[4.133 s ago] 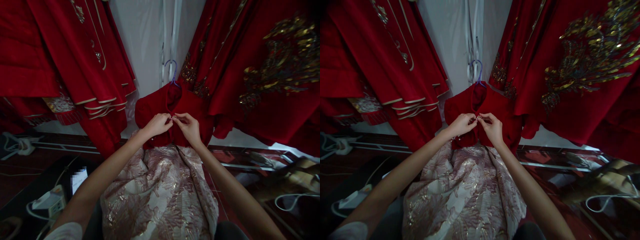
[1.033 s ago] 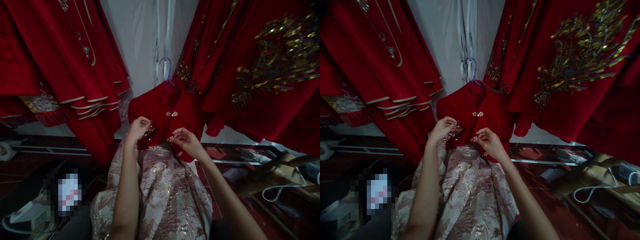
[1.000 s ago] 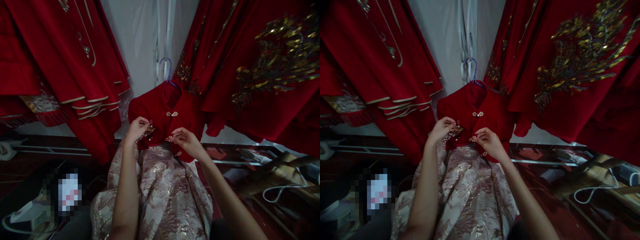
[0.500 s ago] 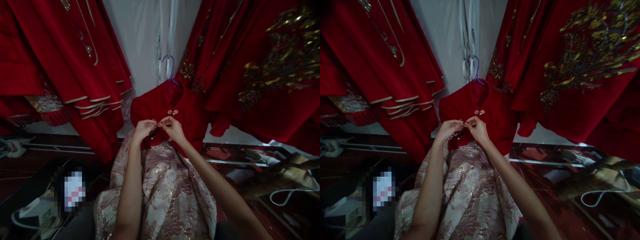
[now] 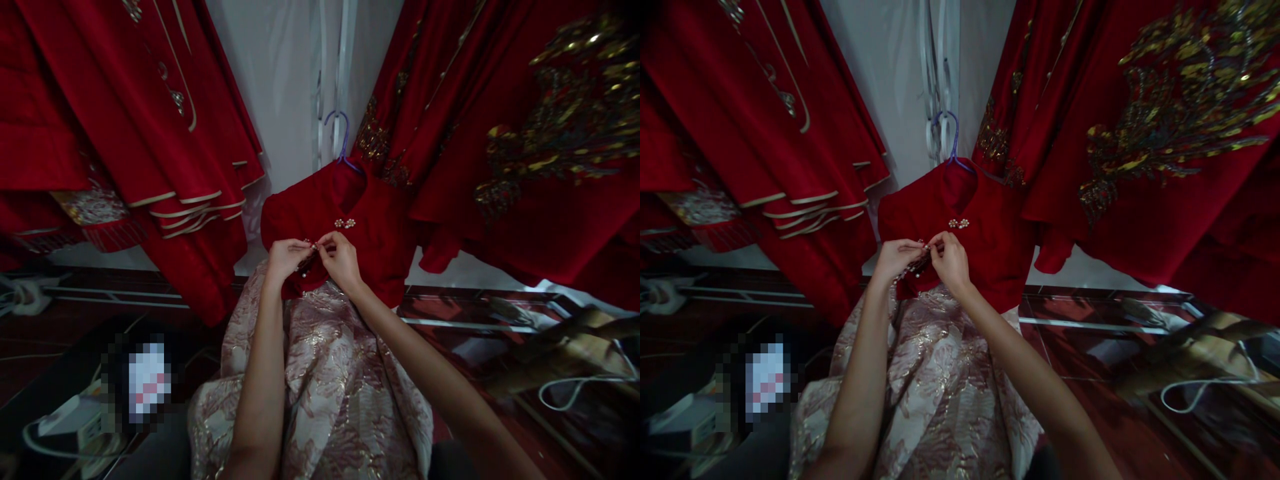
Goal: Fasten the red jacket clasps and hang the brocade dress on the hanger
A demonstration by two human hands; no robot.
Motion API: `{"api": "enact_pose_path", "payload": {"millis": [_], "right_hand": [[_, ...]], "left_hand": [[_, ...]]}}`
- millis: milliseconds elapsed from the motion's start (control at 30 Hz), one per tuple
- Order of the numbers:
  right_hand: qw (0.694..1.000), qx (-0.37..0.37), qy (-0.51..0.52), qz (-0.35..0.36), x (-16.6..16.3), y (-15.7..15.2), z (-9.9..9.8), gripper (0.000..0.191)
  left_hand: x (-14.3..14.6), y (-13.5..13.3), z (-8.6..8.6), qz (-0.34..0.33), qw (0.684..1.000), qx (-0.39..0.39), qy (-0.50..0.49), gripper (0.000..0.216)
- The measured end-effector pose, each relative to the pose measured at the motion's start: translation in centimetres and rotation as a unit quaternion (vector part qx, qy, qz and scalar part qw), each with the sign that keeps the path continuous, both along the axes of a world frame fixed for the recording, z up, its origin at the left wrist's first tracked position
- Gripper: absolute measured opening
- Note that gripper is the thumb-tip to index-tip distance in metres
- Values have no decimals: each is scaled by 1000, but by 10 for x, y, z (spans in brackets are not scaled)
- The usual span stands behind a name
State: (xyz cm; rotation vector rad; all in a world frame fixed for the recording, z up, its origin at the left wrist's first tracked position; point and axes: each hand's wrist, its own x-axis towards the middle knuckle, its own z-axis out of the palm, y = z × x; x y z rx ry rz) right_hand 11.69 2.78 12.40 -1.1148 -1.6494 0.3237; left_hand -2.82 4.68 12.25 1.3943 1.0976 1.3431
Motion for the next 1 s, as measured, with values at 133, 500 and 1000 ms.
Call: {"api": "enact_pose_path", "payload": {"millis": [133,500,1000], "right_hand": [[995,-61,27,76,14,-1,-1,15],[982,-175,-66,35,84,-46,-28,17],[987,-159,0,-21,52,-21,-91,27]], "left_hand": [[-8,-1,-1,-27,999,4,47,28],[-26,-18,-3,-228,952,-103,177,31],[4,0,-31,-163,932,-46,320,11]]}}
